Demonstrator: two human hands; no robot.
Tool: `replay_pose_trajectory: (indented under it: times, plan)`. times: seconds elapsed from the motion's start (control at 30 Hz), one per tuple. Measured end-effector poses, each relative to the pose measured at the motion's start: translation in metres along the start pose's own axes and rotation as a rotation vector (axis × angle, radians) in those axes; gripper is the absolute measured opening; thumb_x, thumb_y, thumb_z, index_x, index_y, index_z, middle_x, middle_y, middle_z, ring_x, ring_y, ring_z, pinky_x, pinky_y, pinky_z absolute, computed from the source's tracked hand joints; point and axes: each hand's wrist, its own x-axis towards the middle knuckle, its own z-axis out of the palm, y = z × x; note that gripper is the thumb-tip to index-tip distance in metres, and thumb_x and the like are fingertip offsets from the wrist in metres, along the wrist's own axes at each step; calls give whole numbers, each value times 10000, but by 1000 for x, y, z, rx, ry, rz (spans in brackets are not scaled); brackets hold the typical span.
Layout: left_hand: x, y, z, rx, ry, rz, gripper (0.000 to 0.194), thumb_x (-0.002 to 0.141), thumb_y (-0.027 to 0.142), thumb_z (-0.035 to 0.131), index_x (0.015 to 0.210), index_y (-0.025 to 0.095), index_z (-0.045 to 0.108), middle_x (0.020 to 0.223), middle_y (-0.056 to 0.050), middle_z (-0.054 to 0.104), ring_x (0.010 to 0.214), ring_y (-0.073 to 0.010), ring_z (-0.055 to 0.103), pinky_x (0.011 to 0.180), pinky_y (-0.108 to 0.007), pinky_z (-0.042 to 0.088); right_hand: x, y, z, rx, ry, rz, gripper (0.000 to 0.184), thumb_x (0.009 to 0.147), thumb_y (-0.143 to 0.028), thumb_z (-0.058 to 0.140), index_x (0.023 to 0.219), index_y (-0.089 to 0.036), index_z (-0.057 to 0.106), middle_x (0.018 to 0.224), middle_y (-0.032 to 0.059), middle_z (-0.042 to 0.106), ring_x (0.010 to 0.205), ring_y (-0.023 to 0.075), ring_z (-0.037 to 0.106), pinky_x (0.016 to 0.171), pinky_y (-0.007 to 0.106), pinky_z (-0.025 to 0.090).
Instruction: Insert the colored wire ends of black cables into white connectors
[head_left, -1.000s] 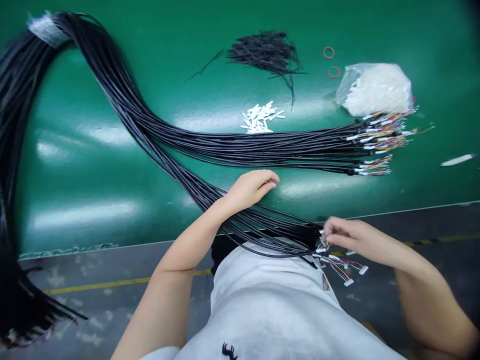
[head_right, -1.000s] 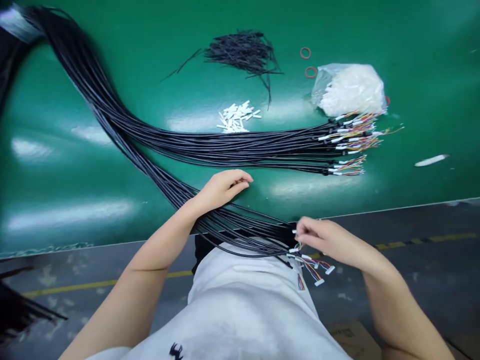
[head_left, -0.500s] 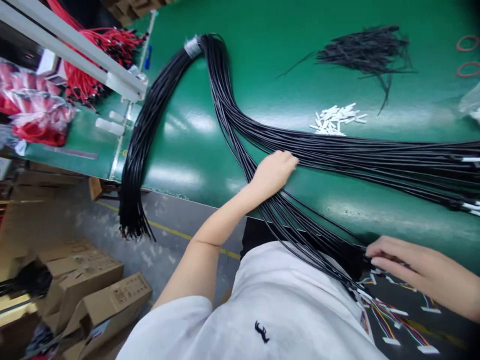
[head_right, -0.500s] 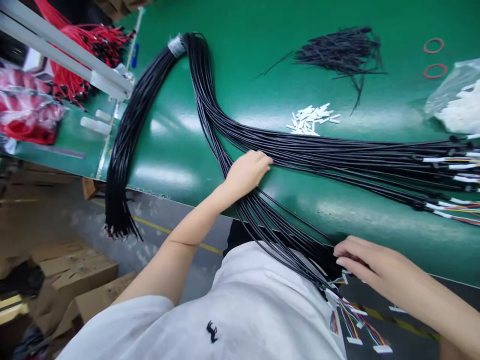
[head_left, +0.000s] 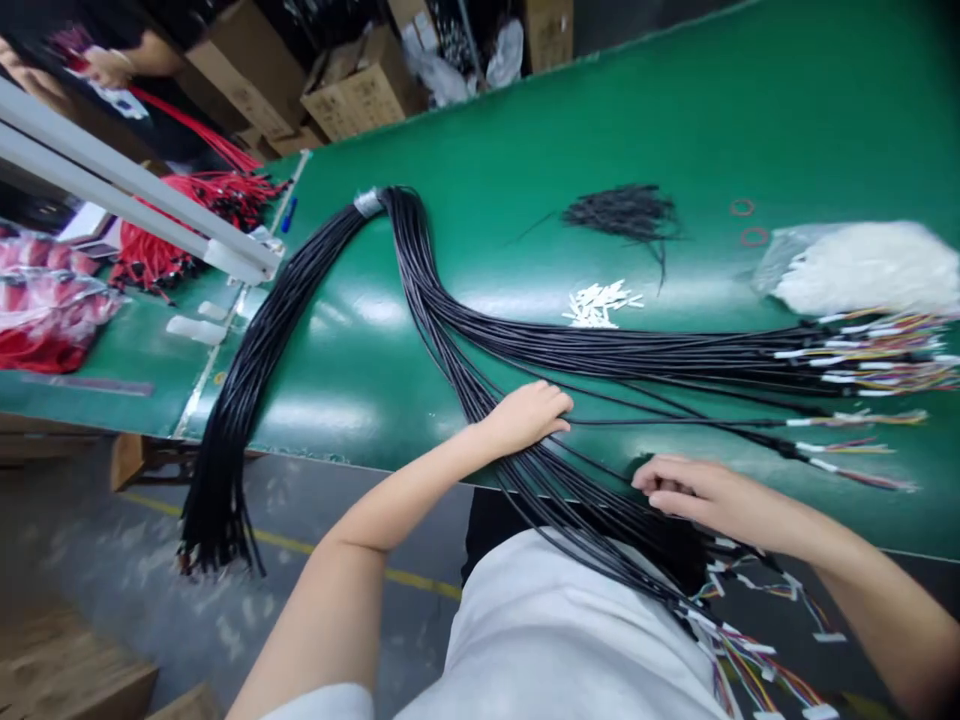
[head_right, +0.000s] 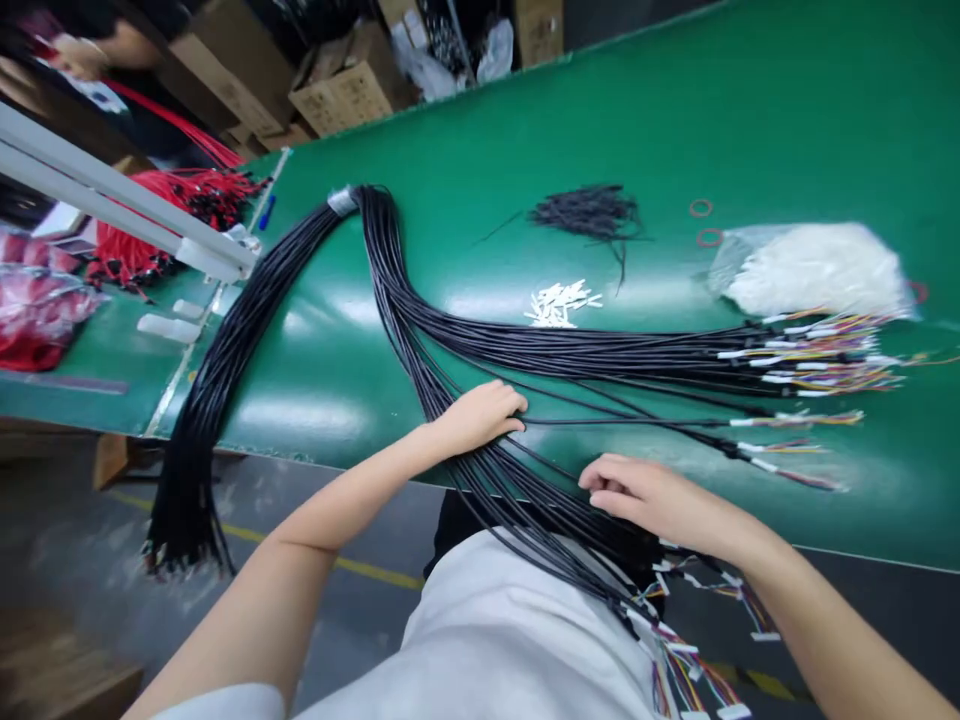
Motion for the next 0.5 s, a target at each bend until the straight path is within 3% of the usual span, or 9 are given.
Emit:
replay_pose_trajectory:
  times: [0.07, 0.17, 0.23, 0.3, 0.37, 0.43, 0.5]
  plan:
    - [5, 6, 2, -3, 32, 3, 264, 1047, 396, 552, 1078, 159, 666, 990, -88, 685, 973, -231, 616, 874, -339, 475, 8, 0, -8, 74, 60, -12, 386, 932, -557, 621, 1091, -239, 771, 1114, 98, 785, 948, 257, 744, 913, 423, 597]
    - [8, 9, -6, -53, 74, -9, 305, 1099, 350, 422, 1103, 166, 665, 1036, -81, 670, 944, -194, 618, 821, -305, 471, 17, 6, -19, 125, 336, 27, 497, 891, -581, 641, 1227, -225, 724, 1324, 152, 715, 1084, 281, 735, 1027, 478, 568]
    - [4, 8, -19, -135, 106, -10, 306, 1101, 367, 414, 1104, 181, 658, 1040, -55, 657, 907, -156, 615, 780, -267, 464, 17, 11, -22, 186, 485, 84, 601, 860, -608, 679, 1320, -221, 675, 1282, 160, 723, 1156, 305, 714, 1069, 505, 544]
    - [-3, 7, -33, -325, 237, 10, 246, 1052, 399, 547, 990, 189, 658, 983, -24, 647, 860, -130, 598, 775, -246, 459, 11, 13, -22, 293, 492, 105, 675, 830, -612, 751, 1382, -239, 644, 1153, 125, 758, 1086, 281, 724, 1027, 479, 564]
    - [-10, 7, -44, -425, 367, 80, 268, 1040, 434, 579, 958, 195, 669, 942, -13, 645, 857, -122, 594, 788, -238, 463, -1, 8, -21, 438, 424, 22, 688, 815, -578, 818, 1405, -272, 641, 1147, 89, 765, 911, 210, 731, 930, 410, 594]
    - [-13, 8, -49, -433, 421, 143, 233, 1057, 385, 555, 1042, 203, 700, 1019, -28, 670, 938, -120, 628, 847, -232, 487, -15, -2, -21, 585, 406, -123, 595, 843, -547, 825, 1365, -302, 675, 1114, 46, 758, 726, 144, 698, 796, 352, 602]
    - [-10, 10, -48, -412, 446, 146, 228, 1063, 331, 532, 1092, 209, 722, 1046, -37, 673, 967, -123, 646, 869, -234, 502, -27, -15, -24, 704, 472, -216, 408, 880, -503, 811, 1235, -311, 749, 1047, 12, 748, 644, 114, 670, 688, 309, 584]
